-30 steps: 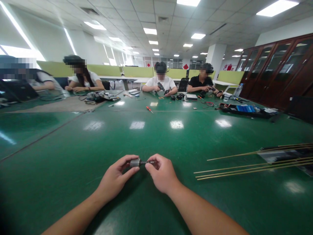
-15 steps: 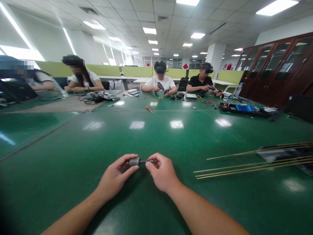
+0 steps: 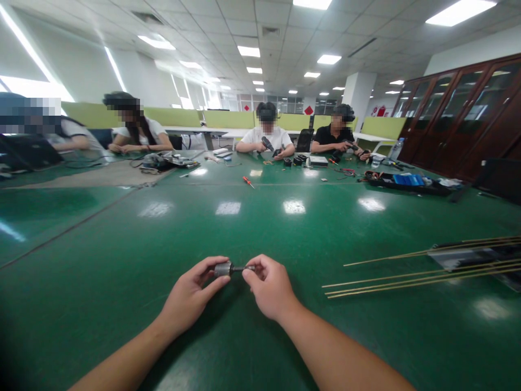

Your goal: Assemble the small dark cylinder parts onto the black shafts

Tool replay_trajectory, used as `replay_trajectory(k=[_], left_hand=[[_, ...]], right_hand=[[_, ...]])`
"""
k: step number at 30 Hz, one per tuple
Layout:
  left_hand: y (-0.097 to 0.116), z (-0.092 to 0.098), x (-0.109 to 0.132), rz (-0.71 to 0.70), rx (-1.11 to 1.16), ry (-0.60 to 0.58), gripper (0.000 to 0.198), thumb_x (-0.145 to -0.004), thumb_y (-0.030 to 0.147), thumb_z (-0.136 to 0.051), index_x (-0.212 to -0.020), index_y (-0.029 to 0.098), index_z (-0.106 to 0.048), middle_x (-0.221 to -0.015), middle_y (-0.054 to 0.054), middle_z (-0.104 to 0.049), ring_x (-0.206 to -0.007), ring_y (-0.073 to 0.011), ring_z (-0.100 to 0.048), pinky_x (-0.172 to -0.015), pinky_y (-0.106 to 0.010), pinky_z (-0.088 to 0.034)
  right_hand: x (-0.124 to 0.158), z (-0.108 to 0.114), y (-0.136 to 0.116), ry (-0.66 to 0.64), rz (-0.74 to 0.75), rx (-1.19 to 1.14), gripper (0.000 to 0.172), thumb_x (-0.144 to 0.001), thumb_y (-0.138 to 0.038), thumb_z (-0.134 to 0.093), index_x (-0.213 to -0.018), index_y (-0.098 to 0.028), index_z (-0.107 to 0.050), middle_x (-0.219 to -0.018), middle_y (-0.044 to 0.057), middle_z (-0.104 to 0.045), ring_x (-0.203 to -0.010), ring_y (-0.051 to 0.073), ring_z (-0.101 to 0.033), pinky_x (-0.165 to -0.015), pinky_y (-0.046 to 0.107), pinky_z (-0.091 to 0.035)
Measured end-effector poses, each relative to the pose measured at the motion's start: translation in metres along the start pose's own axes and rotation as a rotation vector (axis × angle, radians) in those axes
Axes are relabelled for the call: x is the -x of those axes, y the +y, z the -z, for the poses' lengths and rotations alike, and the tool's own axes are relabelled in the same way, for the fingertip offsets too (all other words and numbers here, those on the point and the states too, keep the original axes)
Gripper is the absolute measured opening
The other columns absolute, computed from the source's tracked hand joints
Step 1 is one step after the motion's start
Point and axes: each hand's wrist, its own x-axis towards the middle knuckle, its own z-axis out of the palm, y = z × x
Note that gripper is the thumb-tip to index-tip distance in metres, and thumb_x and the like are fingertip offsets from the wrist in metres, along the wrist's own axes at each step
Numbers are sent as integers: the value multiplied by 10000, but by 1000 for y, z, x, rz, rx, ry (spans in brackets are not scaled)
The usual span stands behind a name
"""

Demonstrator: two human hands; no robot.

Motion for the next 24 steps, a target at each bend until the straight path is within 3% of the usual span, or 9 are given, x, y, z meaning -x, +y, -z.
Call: replay_trajectory(k=[24], left_hand=[[5,2,0,58,94,-1,418,-804,402,-703,-1157,188,-632,-1122,-104,-702,-1014,-265,-682,-992,-435,-507]], right_hand=[[0,0,-1,8,7,7,116,-827,-277,-622,-863,-166,-628,-654,-23,-599,-545,119,-573,-544,228,-440]])
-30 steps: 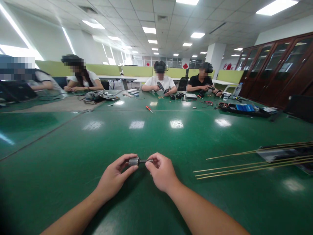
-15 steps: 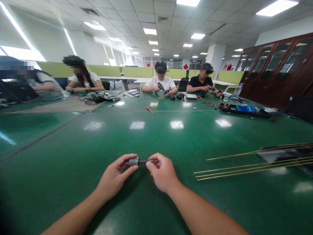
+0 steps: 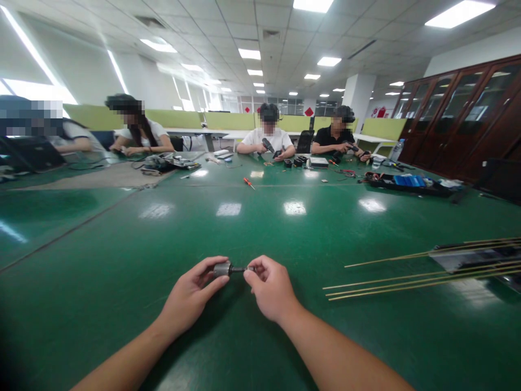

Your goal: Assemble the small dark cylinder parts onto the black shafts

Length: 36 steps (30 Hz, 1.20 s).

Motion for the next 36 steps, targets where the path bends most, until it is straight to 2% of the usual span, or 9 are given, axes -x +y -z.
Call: replay_trajectory(k=[12,36], left_hand=[[-4,1,0,1,30,6,410,-812,386,-708,-1164,192,-630,-1131,-92,-696,-1029,-251,-681,-984,-398,-513],[-5,1,-2,-1,97,33,419,-799,381,-719,-1154,183,-622,-1133,-100,-684,-1044,-257,-667,-1008,-423,-502]], right_hand=[[0,0,2,13,15,12,111,-818,-271,-621,-855,-166,-624,-655,-24,-596,-531,116,-566,-529,226,-428],[1,0,-3,63,22,6,133,-801,-296,-628,-840,-169,-632,-633,-19,-596,-534,124,-563,-515,223,-434]])
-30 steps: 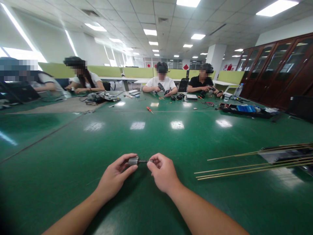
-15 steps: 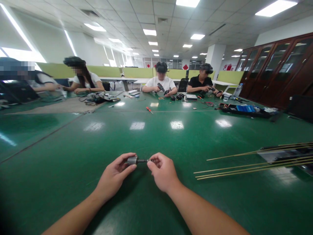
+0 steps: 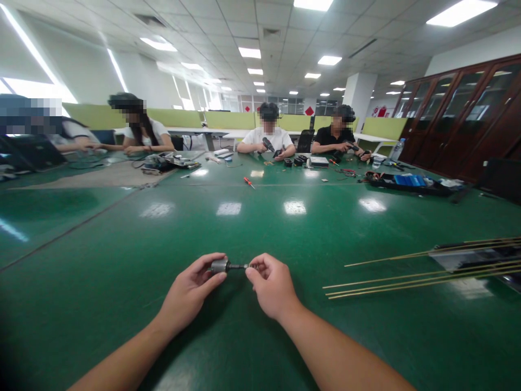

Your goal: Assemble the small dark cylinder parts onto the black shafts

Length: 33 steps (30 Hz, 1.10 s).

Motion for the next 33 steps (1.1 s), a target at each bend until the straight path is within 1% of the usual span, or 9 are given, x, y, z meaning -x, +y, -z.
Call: replay_trajectory(k=[6,13,18,21,24,27,29,31,33], left_hand=[[0,0,0,-7,-6,11,417,-793,380,-713,-1147,176,-630,-1135,-107,-688,-1055,-264,-669,-1034,-444,-495],[3,-1,0,-34,-22,26,363,-799,341,-703,-1121,184,-644,-1127,-91,-682,-1053,-249,-663,-1021,-410,-498],[-1,1,-2,-36,-8,36,356,-800,326,-712,-1115,185,-625,-1118,-80,-666,-1043,-232,-652,-1001,-389,-491],[-2,2,-3,-39,30,70,320,-770,305,-759,-1020,186,-599,-1065,-56,-655,-973,-202,-651,-921,-341,-510],[1,2,-3,-38,88,105,306,-732,281,-806,-823,182,-531,-950,-21,-646,-859,-157,-624,-821,-277,-506],[4,2,-2,79,261,186,440,-655,253,-867,-637,169,-435,-840,-13,-654,-770,-127,-590,-735,-214,-485],[7,6,-3,167,401,261,462,-634,269,-873,-585,163,-425,-781,-14,-647,-747,-127,-593,-683,-194,-490],[12,13,-5,218,481,321,345,-677,308,-822,-624,160,-515,-761,-16,-636,-725,-131,-602,-631,-192,-509],[20,25,-6,248,516,365,196,-738,307,-743,-741,159,-614,-799,-25,-649,-709,-128,-615,-617,-200,-539]], right_hand=[[-1,0,2,-5,5,2,141,-806,-303,-627,-851,-169,-634,-626,-24,-594,-529,123,-555,-516,224,-424],[-2,1,1,0,0,-1,133,-796,-293,-634,-844,-169,-636,-624,-26,-583,-531,124,-556,-516,226,-427],[-5,1,4,3,-20,-61,164,-776,-313,-657,-830,-161,-632,-617,-31,-576,-511,114,-548,-504,220,-422],[-9,1,7,36,-57,-164,243,-793,-396,-661,-793,-158,-613,-615,-23,-588,-473,101,-528,-483,218,-408],[-12,3,10,78,-142,-312,411,-855,-551,-566,-699,-170,-563,-501,-35,-528,-395,97,-461,-422,220,-360],[-15,4,11,102,-187,-406,509,-856,-633,-529,-597,-198,-475,-401,-57,-434,-336,87,-388,-375,218,-293],[-15,4,12,107,-184,-435,537,-826,-663,-556,-568,-207,-433,-387,-65,-408,-324,80,-372,-368,217,-278],[-16,3,12,108,-181,-453,557,-790,-695,-581,-565,-208,-428,-390,-71,-404,-319,78,-371,-365,216,-278],[-16,1,12,103,-174,-462,571,-762,-718,-596,-568,-206,-434,-393,-72,-407,-317,77,-374,-362,216,-277]])
